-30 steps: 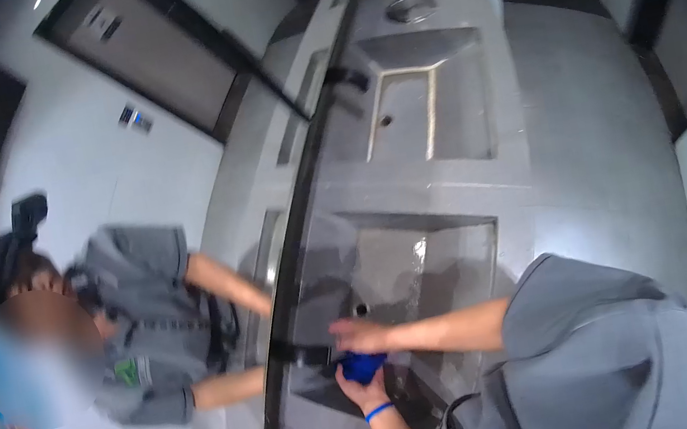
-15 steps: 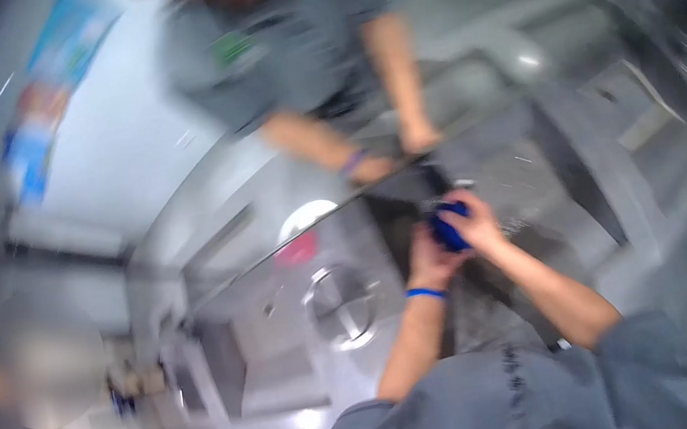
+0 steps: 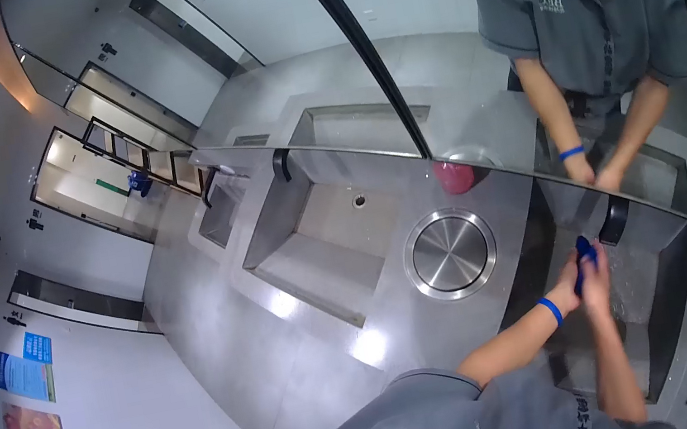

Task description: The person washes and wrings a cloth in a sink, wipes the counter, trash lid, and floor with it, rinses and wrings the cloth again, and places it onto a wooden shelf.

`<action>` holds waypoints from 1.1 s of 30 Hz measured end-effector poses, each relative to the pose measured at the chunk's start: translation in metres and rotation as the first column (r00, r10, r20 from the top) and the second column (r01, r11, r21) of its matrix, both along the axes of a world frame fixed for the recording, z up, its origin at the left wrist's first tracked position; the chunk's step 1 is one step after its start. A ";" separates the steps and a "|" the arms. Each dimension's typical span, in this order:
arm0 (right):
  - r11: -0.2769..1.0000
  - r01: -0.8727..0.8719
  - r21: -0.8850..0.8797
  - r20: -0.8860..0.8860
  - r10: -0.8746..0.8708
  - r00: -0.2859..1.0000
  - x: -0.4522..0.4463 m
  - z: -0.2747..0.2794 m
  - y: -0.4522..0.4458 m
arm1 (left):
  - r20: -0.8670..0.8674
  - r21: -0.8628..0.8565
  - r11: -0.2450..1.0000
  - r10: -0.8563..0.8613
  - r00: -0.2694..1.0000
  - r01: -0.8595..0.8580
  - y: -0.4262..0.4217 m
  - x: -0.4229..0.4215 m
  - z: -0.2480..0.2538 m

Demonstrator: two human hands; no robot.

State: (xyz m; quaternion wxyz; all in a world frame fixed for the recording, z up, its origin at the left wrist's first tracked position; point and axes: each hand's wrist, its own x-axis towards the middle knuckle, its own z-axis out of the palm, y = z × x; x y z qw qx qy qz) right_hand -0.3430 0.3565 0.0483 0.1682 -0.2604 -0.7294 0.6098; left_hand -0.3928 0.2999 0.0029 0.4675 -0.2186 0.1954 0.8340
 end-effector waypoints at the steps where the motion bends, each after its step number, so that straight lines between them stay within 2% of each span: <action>1: 0.990 -0.073 0.118 -0.040 0.078 0.996 0.007 0.007 -0.019 | -0.241 0.007 0.997 0.071 0.968 -0.072 0.005 -0.009 -0.042; 3: 0.942 -0.121 0.312 -0.097 0.158 0.983 0.005 0.016 -0.024 | -0.018 0.236 0.962 0.144 0.989 -0.135 -0.012 -0.013 0.014; 4: 0.948 -0.090 0.304 -0.110 0.129 0.986 0.001 0.010 -0.014 | -0.182 0.121 0.990 0.097 0.979 -0.076 -0.002 -0.010 0.004; 5: 0.979 -0.036 0.199 -0.109 0.059 0.992 -0.004 0.002 0.002 | -0.334 -0.006 0.999 0.029 0.942 -0.032 0.012 -0.003 -0.011; 6: 0.999 0.037 0.006 -0.099 -0.036 0.994 -0.006 -0.002 0.024 | -0.342 -0.055 0.995 0.055 0.938 -0.078 0.027 0.014 -0.006; 7: 0.977 0.067 -0.201 -0.054 -0.080 0.995 -0.004 -0.004 0.042 | -0.310 -0.263 0.959 0.019 0.950 -0.105 0.023 0.037 0.028; 9: 0.817 0.095 -0.569 0.148 -0.012 0.989 0.005 -0.001 0.064 | -0.262 -0.357 0.933 -0.154 0.953 0.053 0.016 0.048 0.042; 10: 0.861 0.085 -0.502 0.101 -0.040 0.994 0.011 -0.008 0.057 | -0.274 -0.372 0.928 -0.103 0.956 -0.007 0.015 0.049 0.044; 11: 0.899 0.079 -0.430 0.051 -0.063 0.997 0.016 -0.015 0.047 | -0.303 -0.382 0.923 -0.089 0.949 -0.035 0.016 0.044 0.027; 13: 0.945 0.040 -0.324 -0.004 -0.044 0.999 0.030 0.007 0.004 | -0.358 -0.400 0.912 -0.063 0.931 -0.092 0.016 0.026 -0.020; 14: 0.963 -0.016 -0.270 0.008 0.019 1.000 0.040 0.023 -0.012 | -0.310 -0.415 0.906 -0.049 0.950 -0.089 -0.003 0.021 0.008; 15: 0.987 -0.035 -0.158 -0.010 0.034 0.999 0.046 0.013 -0.016 | -0.263 -0.383 0.922 -0.040 0.964 -0.066 -0.007 0.014 0.000; 17: 0.961 -0.079 -0.265 -0.031 0.074 0.997 0.057 -0.011 -0.003 | -0.307 -0.482 0.875 -0.115 0.945 -0.051 -0.005 0.012 -0.024; 19: 0.815 -0.033 -0.579 -0.004 0.037 0.999 0.074 0.005 -0.001 | -0.361 -0.554 0.814 -0.044 0.932 -0.176 -0.011 0.024 -0.021; 20: 0.805 0.110 -0.583 0.096 -0.066 0.993 0.080 -0.024 0.021 | -0.389 -0.583 0.779 -0.017 0.921 -0.232 -0.012 0.030 -0.018; 23: 0.914 0.078 -0.399 -0.138 -0.144 0.980 0.085 -0.038 0.028 | -0.246 -0.469 0.848 0.145 0.958 -0.248 -0.026 0.038 -0.009; 24: 0.969 0.081 -0.234 -0.139 -0.115 0.984 0.084 -0.010 0.008 | -0.226 -0.429 0.857 0.205 0.952 -0.287 -0.034 0.043 0.005; 26: 0.988 -0.131 -0.078 -0.156 0.118 0.981 0.088 0.018 -0.025 | -0.143 -0.204 0.958 0.173 0.974 -0.200 -0.049 0.041 0.011; 27: 0.973 -0.230 0.005 -0.164 0.227 0.960 0.091 0.023 -0.038 | -0.106 -0.082 0.984 0.148 0.983 -0.157 -0.054 0.040 0.012; 28: 0.939 -0.261 0.225 -0.072 0.283 0.956 0.097 0.039 -0.058 | -0.030 0.159 0.987 -0.034 0.999 0.038 -0.063 0.038 0.001; 29: 0.901 -0.286 0.326 -0.058 0.321 0.945 0.099 0.049 -0.076 | -0.103 0.196 0.968 -0.135 0.985 0.153 -0.073 0.037 0.004; 30: 0.845 -0.218 0.488 -0.082 0.293 0.953 0.104 0.042 -0.078 | -0.127 0.330 0.940 -0.050 0.991 0.090 -0.038 0.049 -0.063; 31: 0.760 -0.144 0.634 -0.106 0.270 0.957 0.105 0.031 -0.076 | -0.134 0.459 0.888 0.038 0.990 0.028 -0.022 0.067 -0.071; 32: 0.810 -0.088 0.580 -0.078 0.162 0.984 0.100 0.026 -0.064 | -0.196 0.154 0.988 0.011 0.981 0.019 -0.008 0.077 -0.080; 33: 0.850 -0.022 0.526 -0.044 0.054 0.998 0.087 0.027 -0.050 | -0.254 -0.164 0.986 -0.038 0.967 -0.005 -0.016 0.088 -0.019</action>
